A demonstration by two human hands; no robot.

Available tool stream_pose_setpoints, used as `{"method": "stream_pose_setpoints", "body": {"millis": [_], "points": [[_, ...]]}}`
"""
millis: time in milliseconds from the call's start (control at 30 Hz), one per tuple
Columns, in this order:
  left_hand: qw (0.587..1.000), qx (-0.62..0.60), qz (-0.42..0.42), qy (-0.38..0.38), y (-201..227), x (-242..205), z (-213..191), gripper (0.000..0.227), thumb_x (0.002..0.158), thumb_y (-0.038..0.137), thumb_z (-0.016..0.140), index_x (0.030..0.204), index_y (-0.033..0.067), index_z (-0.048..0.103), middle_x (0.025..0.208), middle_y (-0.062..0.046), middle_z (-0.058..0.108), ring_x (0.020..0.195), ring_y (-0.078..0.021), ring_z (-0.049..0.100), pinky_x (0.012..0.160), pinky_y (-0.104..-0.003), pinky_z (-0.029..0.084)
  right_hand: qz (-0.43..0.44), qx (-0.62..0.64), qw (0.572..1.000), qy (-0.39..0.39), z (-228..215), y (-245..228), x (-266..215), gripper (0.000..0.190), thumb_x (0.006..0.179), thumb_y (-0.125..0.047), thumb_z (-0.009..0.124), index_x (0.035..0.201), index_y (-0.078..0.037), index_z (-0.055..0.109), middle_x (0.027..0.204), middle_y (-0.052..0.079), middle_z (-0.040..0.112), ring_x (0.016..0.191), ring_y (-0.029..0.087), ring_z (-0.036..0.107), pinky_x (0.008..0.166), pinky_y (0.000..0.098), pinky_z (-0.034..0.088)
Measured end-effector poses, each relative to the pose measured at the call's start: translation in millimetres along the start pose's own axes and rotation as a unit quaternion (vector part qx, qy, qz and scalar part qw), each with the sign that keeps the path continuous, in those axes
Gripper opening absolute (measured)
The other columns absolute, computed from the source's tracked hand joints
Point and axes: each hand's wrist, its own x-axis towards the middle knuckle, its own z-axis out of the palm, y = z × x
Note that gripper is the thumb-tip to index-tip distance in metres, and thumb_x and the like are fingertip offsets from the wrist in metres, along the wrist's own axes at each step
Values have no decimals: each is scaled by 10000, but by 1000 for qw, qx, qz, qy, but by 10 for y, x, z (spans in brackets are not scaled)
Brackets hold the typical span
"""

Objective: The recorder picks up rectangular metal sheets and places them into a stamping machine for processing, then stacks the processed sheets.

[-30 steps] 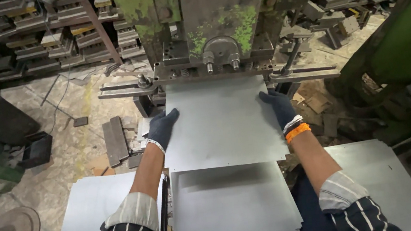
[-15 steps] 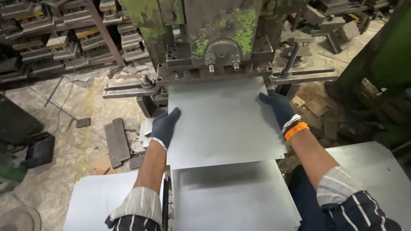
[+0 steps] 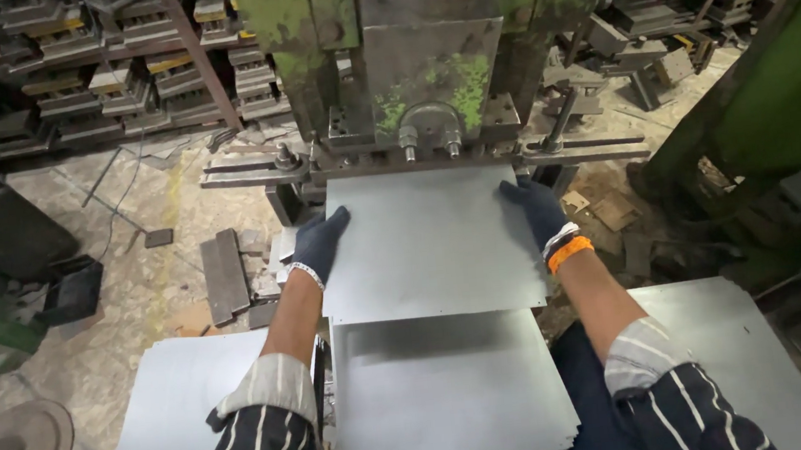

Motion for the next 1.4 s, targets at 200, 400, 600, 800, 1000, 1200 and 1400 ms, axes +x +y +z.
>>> {"method": "stream_pose_setpoints", "body": {"millis": [200,400,600,800,1000,1200,1400], "points": [[997,31,26,-59,256,-568,-17,752,895,491,771,1506,154,491,1559,-108,481,1459,-315,411,1258,-517,231,-46,-128,991,10,57,-85,-377,494,797,-321,896,1217,-134,716,1030,97,736,915,227,731,848,348,581],[998,-37,-23,-51,127,-1560,-270,788,914,370,766,1560,116,394,1585,-231,394,1482,-368,341,1257,-524,253,2,-189,982,27,13,-79,-1474,691,787,-398,873,1389,-163,628,1331,124,654,1208,269,630,1072,397,465],[997,-78,-2,-3,-350,-2090,-467,677,852,205,790,1464,65,533,1491,-213,539,1409,-392,469,1155,-545,418,-5,-134,991,20,-235,207,-1692,205,765,-248,918,871,-155,770,837,62,748,756,196,733,674,308,576],[956,-153,-33,248,-945,-1247,-897,401,844,211,768,1230,261,674,1154,27,699,834,-218,668,742,-434,654,-126,-721,675,94,108,-56,-1728,509,905,-517,538,934,-63,767,914,126,764,811,375,705,698,468,546],[966,-89,86,228,-858,-1253,-1374,411,832,144,758,1232,86,687,1080,-143,741,813,-228,707,687,-310,611,-100,-685,720,-44,1099,305,-1983,460,966,-572,432,1106,-249,727,1143,43,758,1140,315,698,950,526,547],[940,185,55,282,-907,-981,-2226,316,895,385,666,1195,293,709,1179,-1,732,1144,-271,674,999,-448,513,8,-284,911,-300,2353,1271,-2677,331,837,-184,718,1107,5,685,980,226,721,740,272,749,587,350,655],[779,422,156,437,-1233,-833,-3383,463,848,236,717,1308,195,681,1204,-92,721,1126,-326,672,984,-467,496,138,-374,900,-176,2672,3124,-2112,914,666,-530,843,1428,-120,546,1491,90,540,1378,259,516,1158,378,430]]}}
